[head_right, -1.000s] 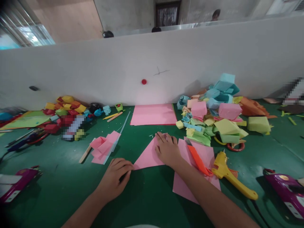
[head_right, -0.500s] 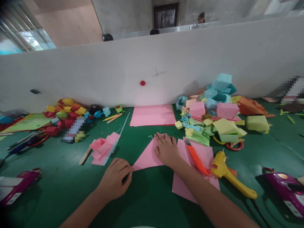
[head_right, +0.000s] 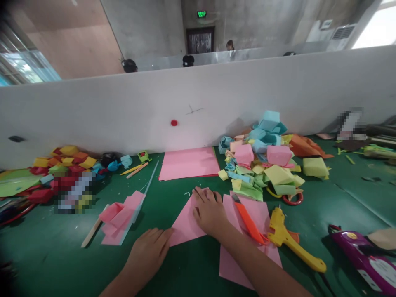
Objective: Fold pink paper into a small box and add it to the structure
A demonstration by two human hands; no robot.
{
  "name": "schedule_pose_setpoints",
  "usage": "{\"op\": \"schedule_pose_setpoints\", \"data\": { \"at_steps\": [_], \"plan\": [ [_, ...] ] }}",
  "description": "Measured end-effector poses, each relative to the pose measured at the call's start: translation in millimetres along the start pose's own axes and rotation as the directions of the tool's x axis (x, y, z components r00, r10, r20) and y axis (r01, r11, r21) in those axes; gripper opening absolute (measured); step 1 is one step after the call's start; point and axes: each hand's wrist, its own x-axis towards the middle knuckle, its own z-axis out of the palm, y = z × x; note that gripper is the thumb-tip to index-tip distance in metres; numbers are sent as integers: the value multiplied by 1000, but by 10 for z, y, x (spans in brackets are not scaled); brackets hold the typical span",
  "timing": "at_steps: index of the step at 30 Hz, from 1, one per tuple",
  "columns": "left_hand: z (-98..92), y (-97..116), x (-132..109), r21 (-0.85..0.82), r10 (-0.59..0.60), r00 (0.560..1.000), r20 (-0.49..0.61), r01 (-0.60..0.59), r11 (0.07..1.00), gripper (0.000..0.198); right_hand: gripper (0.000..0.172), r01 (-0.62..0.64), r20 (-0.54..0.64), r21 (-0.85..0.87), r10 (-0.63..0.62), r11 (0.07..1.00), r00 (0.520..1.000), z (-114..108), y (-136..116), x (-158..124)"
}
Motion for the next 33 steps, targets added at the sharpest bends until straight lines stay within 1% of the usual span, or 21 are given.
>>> {"op": "schedule_pose_setpoints", "data": {
  "at_steps": [2,5,8,10,12,16,19,21,23,25,28,33],
  "plan": [
    [8,-79,-128,-51,12,999,-40,-14,999,29,59,-5,-3,10,5,1000,1000,13,1,-2],
    [-43,-133,-219,-106,-10,999,-48,5,994,32,59,-2,-10,14,2,1000,1000,23,2,-2],
    [-111,-143,-188,-138,-33,999,-1,33,990,30,58,5,-8,-3,-5,1000,1000,18,3,4],
    [-136,-139,-126,-129,-34,999,40,39,991,27,58,6,-3,-12,-6,1000,1000,11,5,11],
    [-143,-127,-42,-105,-31,998,58,37,994,24,58,4,5,-10,-4,1000,1000,6,6,16],
    [-150,-61,220,-99,-27,995,98,37,994,21,58,3,15,20,-3,1000,1000,-2,7,22],
    [-142,18,549,-88,-28,979,201,47,995,22,59,8,20,19,-8,1000,1000,-9,7,23],
    [-105,63,797,-91,-62,956,286,92,992,21,59,12,24,6,-12,1000,1000,-16,6,23],
    [-40,85,1002,-96,-66,953,297,98,991,22,58,11,16,-6,-11,1000,1000,-22,3,25],
    [31,83,1115,-92,-83,951,297,115,989,24,56,3,-3,-16,-3,1000,1000,-23,0,26],
    [99,65,1101,-75,-112,946,303,141,987,24,56,-1,-24,-35,1,999,1000,-14,-1,23],
    [67,77,849,-27,-142,934,328,160,987,25,58,-1,-22,-40,0,999,1000,-2,13,8]
  ]
}}
